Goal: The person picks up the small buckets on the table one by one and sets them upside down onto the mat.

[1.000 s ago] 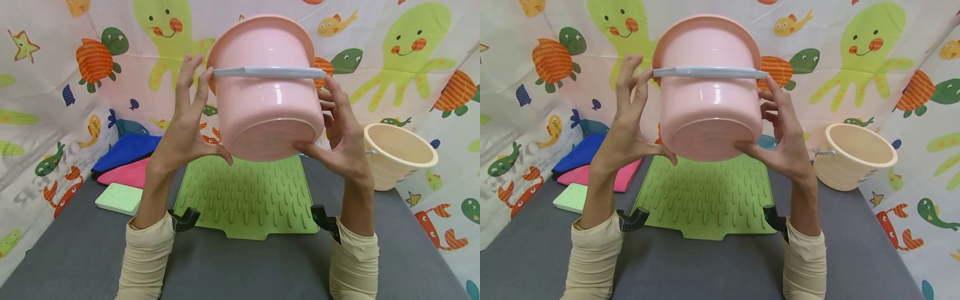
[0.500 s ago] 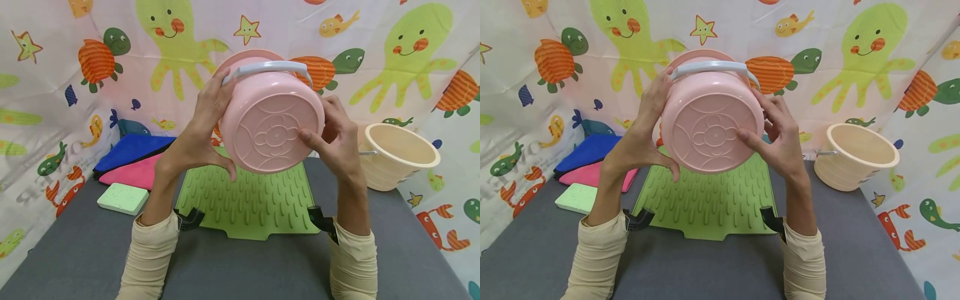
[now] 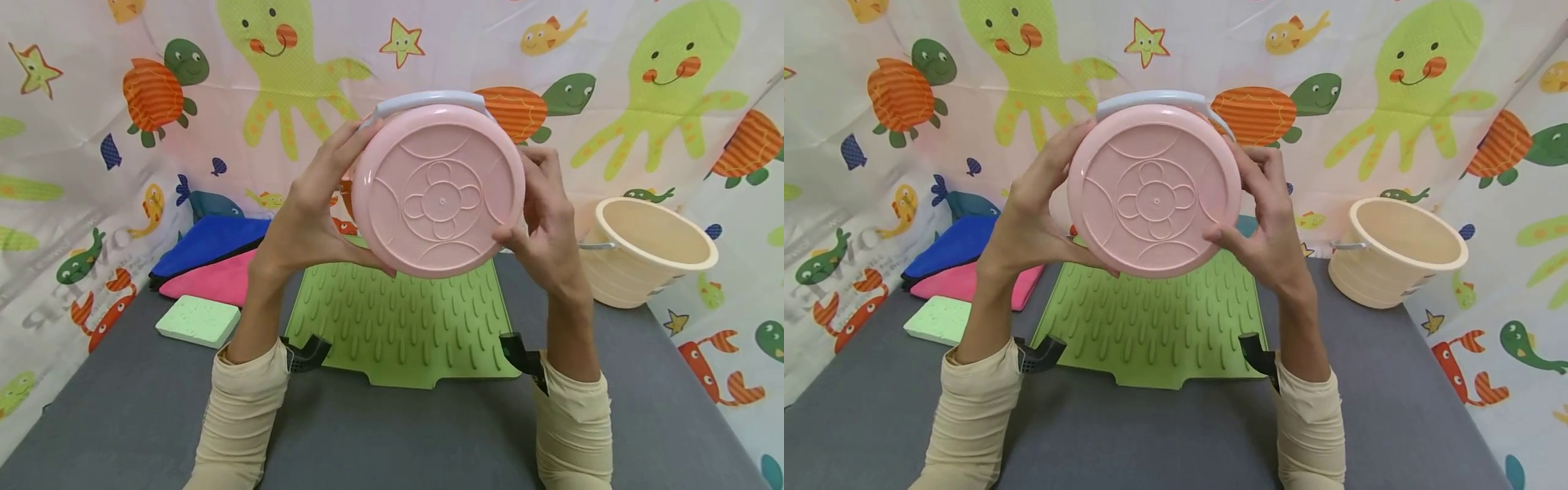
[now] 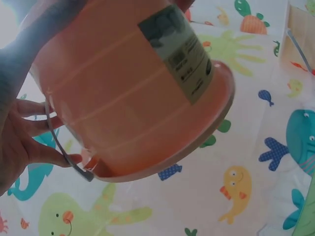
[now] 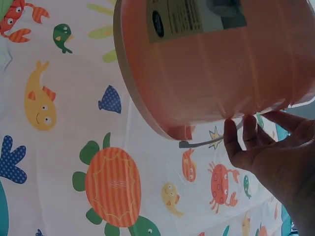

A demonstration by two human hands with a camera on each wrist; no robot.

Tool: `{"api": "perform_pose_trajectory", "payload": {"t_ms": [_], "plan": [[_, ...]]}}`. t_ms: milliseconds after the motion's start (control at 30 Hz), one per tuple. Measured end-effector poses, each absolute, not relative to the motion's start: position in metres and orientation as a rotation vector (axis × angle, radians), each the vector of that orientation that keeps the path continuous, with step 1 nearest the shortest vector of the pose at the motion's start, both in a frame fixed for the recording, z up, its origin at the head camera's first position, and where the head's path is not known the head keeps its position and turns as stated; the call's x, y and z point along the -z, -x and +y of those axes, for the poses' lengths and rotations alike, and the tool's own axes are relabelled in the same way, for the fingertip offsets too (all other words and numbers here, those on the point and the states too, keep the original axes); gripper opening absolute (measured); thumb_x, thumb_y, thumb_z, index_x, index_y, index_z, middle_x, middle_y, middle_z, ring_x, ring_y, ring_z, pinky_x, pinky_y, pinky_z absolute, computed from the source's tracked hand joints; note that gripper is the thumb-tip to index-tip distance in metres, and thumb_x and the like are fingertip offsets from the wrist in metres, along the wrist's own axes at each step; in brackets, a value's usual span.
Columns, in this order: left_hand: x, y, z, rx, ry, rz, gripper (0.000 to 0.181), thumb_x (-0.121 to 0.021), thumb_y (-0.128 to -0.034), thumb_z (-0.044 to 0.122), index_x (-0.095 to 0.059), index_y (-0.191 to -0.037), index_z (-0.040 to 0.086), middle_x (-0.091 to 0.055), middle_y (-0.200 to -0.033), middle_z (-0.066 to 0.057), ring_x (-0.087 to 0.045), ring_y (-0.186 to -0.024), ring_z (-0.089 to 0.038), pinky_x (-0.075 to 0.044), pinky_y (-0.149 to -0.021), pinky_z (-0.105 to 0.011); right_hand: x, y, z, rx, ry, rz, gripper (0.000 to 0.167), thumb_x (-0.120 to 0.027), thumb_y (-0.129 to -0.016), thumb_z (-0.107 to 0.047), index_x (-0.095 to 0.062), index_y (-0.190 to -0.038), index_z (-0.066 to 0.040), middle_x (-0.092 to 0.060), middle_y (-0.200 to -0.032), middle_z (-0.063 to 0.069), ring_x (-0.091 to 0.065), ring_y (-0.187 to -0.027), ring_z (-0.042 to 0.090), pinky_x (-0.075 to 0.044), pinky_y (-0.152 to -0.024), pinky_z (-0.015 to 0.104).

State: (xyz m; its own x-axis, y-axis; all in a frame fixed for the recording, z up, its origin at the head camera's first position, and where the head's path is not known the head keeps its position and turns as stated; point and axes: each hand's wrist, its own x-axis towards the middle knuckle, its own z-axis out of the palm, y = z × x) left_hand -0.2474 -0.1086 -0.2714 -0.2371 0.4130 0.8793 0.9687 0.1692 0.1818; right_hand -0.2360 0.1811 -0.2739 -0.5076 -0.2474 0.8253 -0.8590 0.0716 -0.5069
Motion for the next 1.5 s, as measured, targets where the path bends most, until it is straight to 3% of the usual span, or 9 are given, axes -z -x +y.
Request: {"api": "perform_pose_trajectory", "payload": {"t_ms": [200,367,633,900,1100,1300,1500], "plan": [[0.273,0.251,-0.117,1.196,1.326,-1.792,0.139,-0.103,-0.0517,0.052,-0.034,-0.158,-0.006,-0.046,-0.161,-0.016,-0.047,-0.147,-0.027,-0.051,-0.115,-0.043,0.268,0.237,0.181,-1.261,-1.213,-1.94,0.136,-0.083,-0.057,-0.081,-0.044,-0.155,0.005,-0.027,-0.161,0.007,-0.021,-0.152,0.026,-0.028,-0.126,0.036],[0.277,0.252,-0.122,1.245,1.302,-1.855,0.137,-0.095,-0.0591,0.061,-0.03,-0.162,-0.001,-0.04,-0.166,-0.013,-0.049,-0.147,-0.024,-0.057,-0.108,-0.045,0.266,0.237,0.182,-1.137,-1.279,-2.01,0.138,-0.09,-0.059,-0.071,-0.032,-0.162,0.0,-0.028,-0.17,0.011,-0.018,-0.158,0.028,-0.02,-0.13,0.046],[0.279,0.251,-0.125,1.215,1.249,-1.925,0.136,-0.087,-0.0619,0.073,-0.029,-0.164,0.004,-0.043,-0.167,-0.007,-0.05,-0.148,-0.018,-0.056,-0.108,-0.046,0.268,0.239,0.183,-1.058,-1.239,-2.035,0.13,-0.088,-0.062,-0.072,-0.037,-0.161,-0.005,-0.042,-0.165,0.009,-0.03,-0.154,0.027,-0.026,-0.126,0.041],[0.28,0.251,-0.129,1.39,1.196,-2.027,0.125,-0.088,-0.0681,0.063,-0.027,-0.161,0.006,-0.041,-0.166,-0.008,-0.049,-0.149,-0.024,-0.047,-0.119,-0.049,0.272,0.243,0.178,-1.141,-1.224,-2.066,0.119,-0.088,-0.069,-0.065,-0.037,-0.162,-0.011,-0.044,-0.164,0.005,-0.037,-0.152,0.025,-0.035,-0.126,0.038],[0.282,0.248,-0.132,1.472,1.037,-2.196,0.112,-0.078,-0.071,0.073,-0.028,-0.148,0.009,-0.047,-0.16,-0.01,-0.052,-0.147,-0.024,-0.046,-0.12,-0.05,0.28,0.245,0.174,-1.267,-1.162,-2.133,0.117,-0.084,-0.073,-0.064,-0.03,-0.166,-0.018,-0.039,-0.169,0.0,-0.039,-0.155,0.02,-0.039,-0.124,0.055],[0.282,0.251,-0.136,1.453,1.01,-2.229,0.103,-0.067,-0.076,0.079,-0.028,-0.144,0.012,-0.052,-0.157,-0.008,-0.055,-0.145,-0.023,-0.053,-0.111,-0.052,0.286,0.252,0.169,-1.309,-1.096,-2.189,0.114,-0.08,-0.074,-0.067,-0.03,-0.165,-0.022,-0.047,-0.163,0.002,-0.048,-0.144,0.021,-0.046,-0.115,0.062],[0.285,0.254,-0.148,1.504,1.016,-2.345,0.102,-0.063,-0.0787,0.08,-0.022,-0.152,0.022,-0.053,-0.155,-0.006,-0.057,-0.139,-0.021,-0.059,-0.087,-0.037,0.295,0.258,0.159,-1.315,-1.066,-2.255,0.113,-0.076,-0.075,-0.073,-0.026,-0.166,-0.028,-0.05,-0.159,0.002,-0.052,-0.14,0.018,-0.053,-0.108,0.057]]}}
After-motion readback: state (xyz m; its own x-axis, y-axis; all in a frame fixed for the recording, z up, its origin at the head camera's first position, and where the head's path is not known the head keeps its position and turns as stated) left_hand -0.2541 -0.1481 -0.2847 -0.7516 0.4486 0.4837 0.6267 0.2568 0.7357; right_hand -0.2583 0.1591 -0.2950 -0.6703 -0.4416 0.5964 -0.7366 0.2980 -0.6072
